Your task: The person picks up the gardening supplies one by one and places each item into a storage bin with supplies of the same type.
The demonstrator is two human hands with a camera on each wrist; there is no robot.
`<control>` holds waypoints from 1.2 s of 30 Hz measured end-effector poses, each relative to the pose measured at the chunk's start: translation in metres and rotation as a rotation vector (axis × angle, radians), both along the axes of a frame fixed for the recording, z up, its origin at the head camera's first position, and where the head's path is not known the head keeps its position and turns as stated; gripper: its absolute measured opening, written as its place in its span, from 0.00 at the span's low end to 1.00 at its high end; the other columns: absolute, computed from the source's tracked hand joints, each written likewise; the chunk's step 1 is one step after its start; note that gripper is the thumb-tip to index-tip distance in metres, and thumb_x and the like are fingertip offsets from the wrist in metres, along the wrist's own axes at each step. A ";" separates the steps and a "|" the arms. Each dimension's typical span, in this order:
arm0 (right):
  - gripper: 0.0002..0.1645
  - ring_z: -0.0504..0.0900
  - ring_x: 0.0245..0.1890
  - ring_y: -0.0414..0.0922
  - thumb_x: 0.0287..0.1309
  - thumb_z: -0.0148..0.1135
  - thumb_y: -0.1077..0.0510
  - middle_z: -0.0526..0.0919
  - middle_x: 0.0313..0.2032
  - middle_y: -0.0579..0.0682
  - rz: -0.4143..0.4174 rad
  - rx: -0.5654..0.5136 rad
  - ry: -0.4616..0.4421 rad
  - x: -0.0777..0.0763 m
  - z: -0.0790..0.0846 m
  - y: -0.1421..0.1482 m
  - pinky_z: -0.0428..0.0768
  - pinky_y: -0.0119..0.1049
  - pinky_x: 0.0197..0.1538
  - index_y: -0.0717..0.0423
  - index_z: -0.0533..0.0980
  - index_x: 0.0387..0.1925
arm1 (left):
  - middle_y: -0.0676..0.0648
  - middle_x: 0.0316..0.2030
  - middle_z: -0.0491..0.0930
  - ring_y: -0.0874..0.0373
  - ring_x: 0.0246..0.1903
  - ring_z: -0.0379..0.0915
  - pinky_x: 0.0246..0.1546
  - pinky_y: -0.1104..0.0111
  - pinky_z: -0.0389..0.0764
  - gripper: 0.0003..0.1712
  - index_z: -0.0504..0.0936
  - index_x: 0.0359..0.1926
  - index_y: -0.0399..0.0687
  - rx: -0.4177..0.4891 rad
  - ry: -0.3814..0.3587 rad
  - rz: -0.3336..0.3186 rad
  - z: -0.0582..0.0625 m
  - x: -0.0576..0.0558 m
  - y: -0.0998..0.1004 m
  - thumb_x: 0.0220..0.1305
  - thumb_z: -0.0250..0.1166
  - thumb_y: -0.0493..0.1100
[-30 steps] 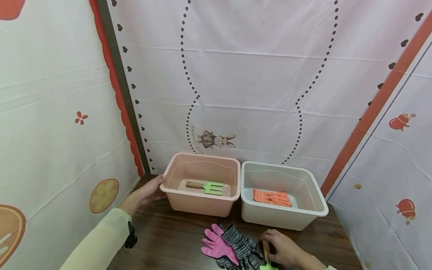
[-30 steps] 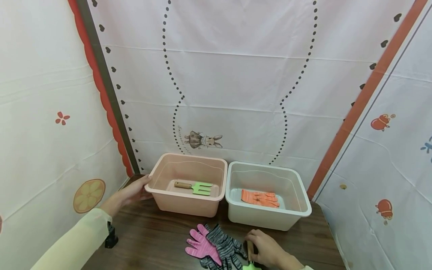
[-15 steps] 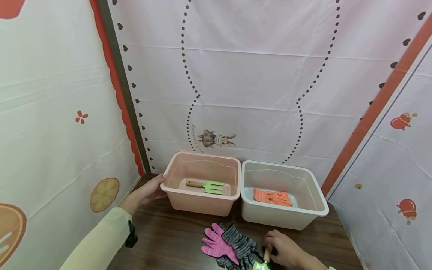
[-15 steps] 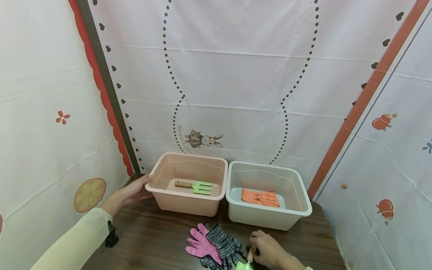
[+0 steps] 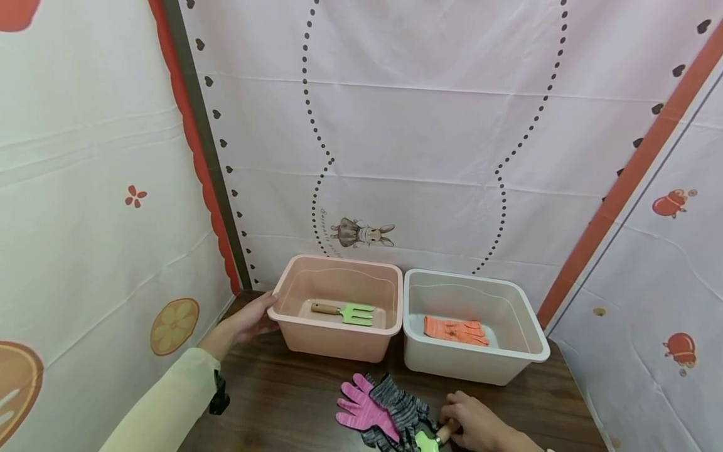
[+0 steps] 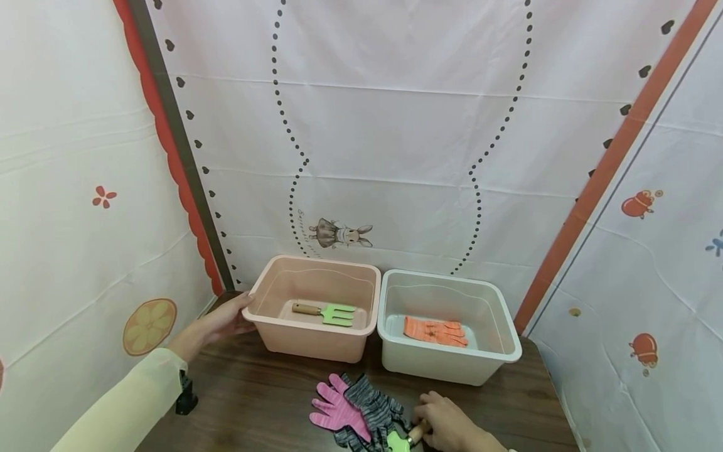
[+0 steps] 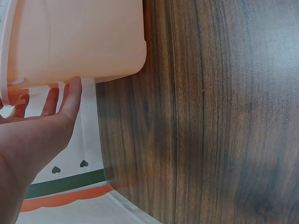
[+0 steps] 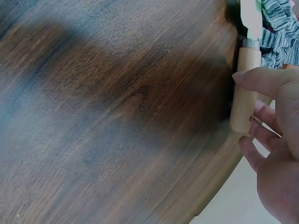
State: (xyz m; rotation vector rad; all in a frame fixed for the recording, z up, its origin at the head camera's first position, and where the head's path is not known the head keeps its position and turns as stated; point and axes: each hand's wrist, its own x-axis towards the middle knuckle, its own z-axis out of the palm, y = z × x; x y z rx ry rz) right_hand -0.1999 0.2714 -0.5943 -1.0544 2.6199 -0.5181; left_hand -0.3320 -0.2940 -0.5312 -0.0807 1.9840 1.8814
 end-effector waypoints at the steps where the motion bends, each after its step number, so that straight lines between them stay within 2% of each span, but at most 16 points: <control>1: 0.14 0.70 0.37 0.32 0.52 0.79 0.60 0.76 0.37 0.33 0.008 0.001 0.011 0.000 0.001 -0.001 0.77 0.35 0.38 0.39 0.86 0.39 | 0.28 0.80 0.51 0.36 0.74 0.62 0.72 0.40 0.67 0.40 0.38 0.86 0.47 0.001 -0.002 0.003 0.000 0.000 0.000 0.87 0.41 0.57; 8: 0.15 0.68 0.35 0.32 0.50 0.79 0.62 0.74 0.35 0.34 0.061 -0.002 0.064 0.002 0.000 -0.007 0.74 0.31 0.35 0.40 0.84 0.35 | 0.29 0.81 0.51 0.34 0.77 0.57 0.72 0.42 0.67 0.40 0.37 0.86 0.48 0.010 -0.013 -0.001 0.000 0.000 -0.001 0.87 0.40 0.58; 11: 0.16 0.66 0.33 0.32 0.51 0.78 0.64 0.72 0.34 0.34 0.062 0.005 0.032 0.003 0.001 -0.009 0.72 0.29 0.35 0.40 0.82 0.33 | 0.28 0.81 0.50 0.34 0.77 0.57 0.72 0.42 0.68 0.40 0.36 0.86 0.47 0.002 -0.006 -0.016 0.000 -0.001 -0.002 0.87 0.39 0.58; 15: 0.17 0.65 0.32 0.33 0.52 0.76 0.67 0.70 0.32 0.35 0.062 0.023 0.001 0.001 0.006 -0.013 0.70 0.29 0.35 0.42 0.79 0.31 | 0.29 0.80 0.52 0.34 0.76 0.58 0.72 0.41 0.68 0.39 0.38 0.86 0.48 0.008 -0.011 0.001 0.000 -0.001 -0.002 0.87 0.40 0.58; 23: 0.17 0.69 0.31 0.29 0.53 0.74 0.71 0.74 0.30 0.33 0.088 0.024 -0.053 0.001 0.018 -0.017 0.74 0.29 0.36 0.45 0.80 0.31 | 0.28 0.80 0.51 0.33 0.77 0.56 0.73 0.40 0.66 0.40 0.37 0.86 0.47 0.011 -0.007 -0.005 0.003 0.001 0.000 0.87 0.40 0.57; 30: 0.21 0.68 0.31 0.29 0.48 0.75 0.74 0.75 0.31 0.34 0.149 -0.038 0.066 -0.005 0.027 -0.011 0.73 0.27 0.34 0.46 0.79 0.33 | 0.29 0.81 0.50 0.32 0.77 0.54 0.73 0.40 0.65 0.39 0.37 0.86 0.47 0.020 -0.007 0.006 0.008 0.004 0.003 0.88 0.40 0.56; 36: 0.20 0.68 0.30 0.29 0.48 0.76 0.73 0.75 0.30 0.34 0.122 -0.091 0.094 -0.008 0.036 0.001 0.72 0.27 0.33 0.46 0.78 0.31 | 0.28 0.81 0.49 0.32 0.77 0.54 0.73 0.40 0.66 0.40 0.37 0.86 0.47 0.023 -0.005 0.002 0.006 0.004 0.001 0.87 0.40 0.57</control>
